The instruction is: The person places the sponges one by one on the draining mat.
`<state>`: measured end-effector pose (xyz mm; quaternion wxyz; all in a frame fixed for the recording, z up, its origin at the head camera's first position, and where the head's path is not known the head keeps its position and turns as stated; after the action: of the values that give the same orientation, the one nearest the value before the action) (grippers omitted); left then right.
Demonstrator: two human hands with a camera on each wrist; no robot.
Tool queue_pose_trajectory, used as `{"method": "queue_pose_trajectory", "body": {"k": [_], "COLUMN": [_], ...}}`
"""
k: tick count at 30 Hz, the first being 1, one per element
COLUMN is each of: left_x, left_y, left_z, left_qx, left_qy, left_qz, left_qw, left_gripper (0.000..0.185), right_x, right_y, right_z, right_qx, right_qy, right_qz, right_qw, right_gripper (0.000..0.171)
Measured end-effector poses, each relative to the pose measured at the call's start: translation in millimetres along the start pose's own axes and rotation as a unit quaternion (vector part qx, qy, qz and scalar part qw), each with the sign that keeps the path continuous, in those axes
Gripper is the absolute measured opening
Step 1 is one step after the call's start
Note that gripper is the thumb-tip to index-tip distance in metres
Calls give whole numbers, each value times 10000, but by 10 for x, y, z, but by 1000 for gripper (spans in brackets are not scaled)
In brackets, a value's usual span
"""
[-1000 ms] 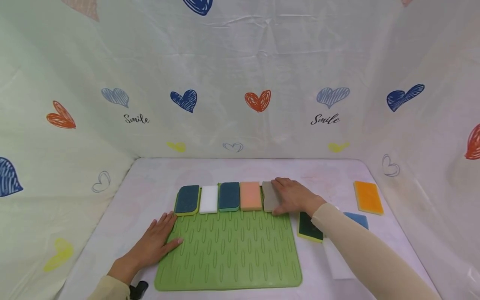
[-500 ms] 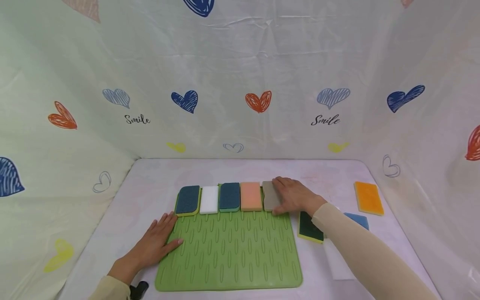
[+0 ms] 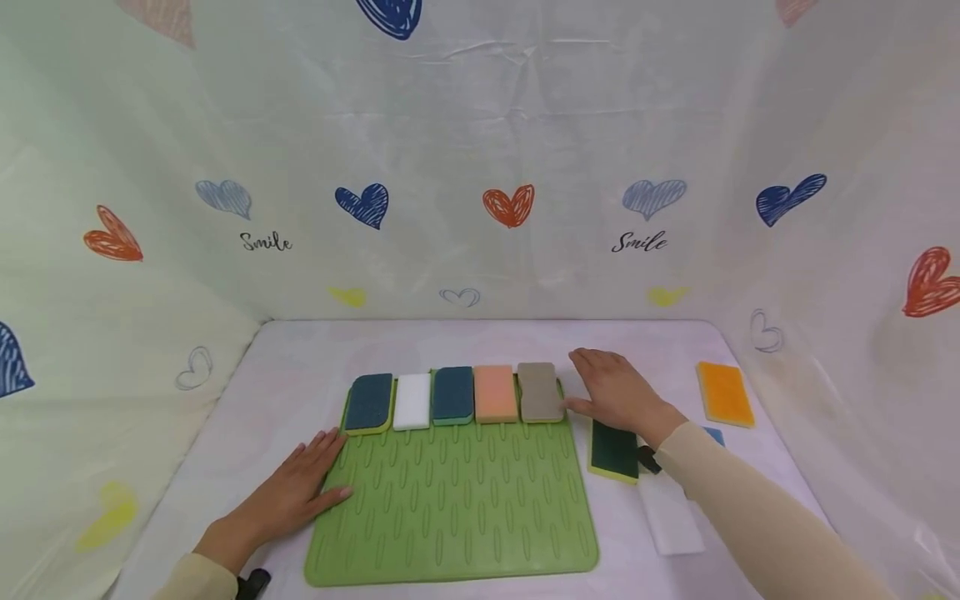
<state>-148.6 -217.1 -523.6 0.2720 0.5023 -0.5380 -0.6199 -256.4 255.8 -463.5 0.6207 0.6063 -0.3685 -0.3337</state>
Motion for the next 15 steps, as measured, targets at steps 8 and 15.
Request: {"method": "queue_pose_trajectory", "body": {"k": [8, 15], "left_x": [-11, -18], "left_y": [-10, 5], "left_z": [-8, -15], "left_qx": [48, 42], "left_qy": [-19, -5], "left_qz": [59, 73], "left_qw": [10000, 10000], "left_gripper": [85, 84], "right_x": [-438, -1005], "right_y": [135, 275], "right_z": [-354, -733], "right_qx": [-274, -110], "right_qy": [-230, -724], "right_qz": [-550, -1042], "right_qw": [9978, 9919], "right_gripper": [80, 80]}}
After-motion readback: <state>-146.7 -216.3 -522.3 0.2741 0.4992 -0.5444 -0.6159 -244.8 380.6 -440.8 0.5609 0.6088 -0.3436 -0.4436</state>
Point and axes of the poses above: each hand's wrist, its own z-axis towards the middle knuckle, its own y-axis out of the back of the hand, x = y × z, the point moved 7 cm from there along z, towards the middle knuckle, and after that the axes turned 3 degrees about x, right-handed, at the moved point
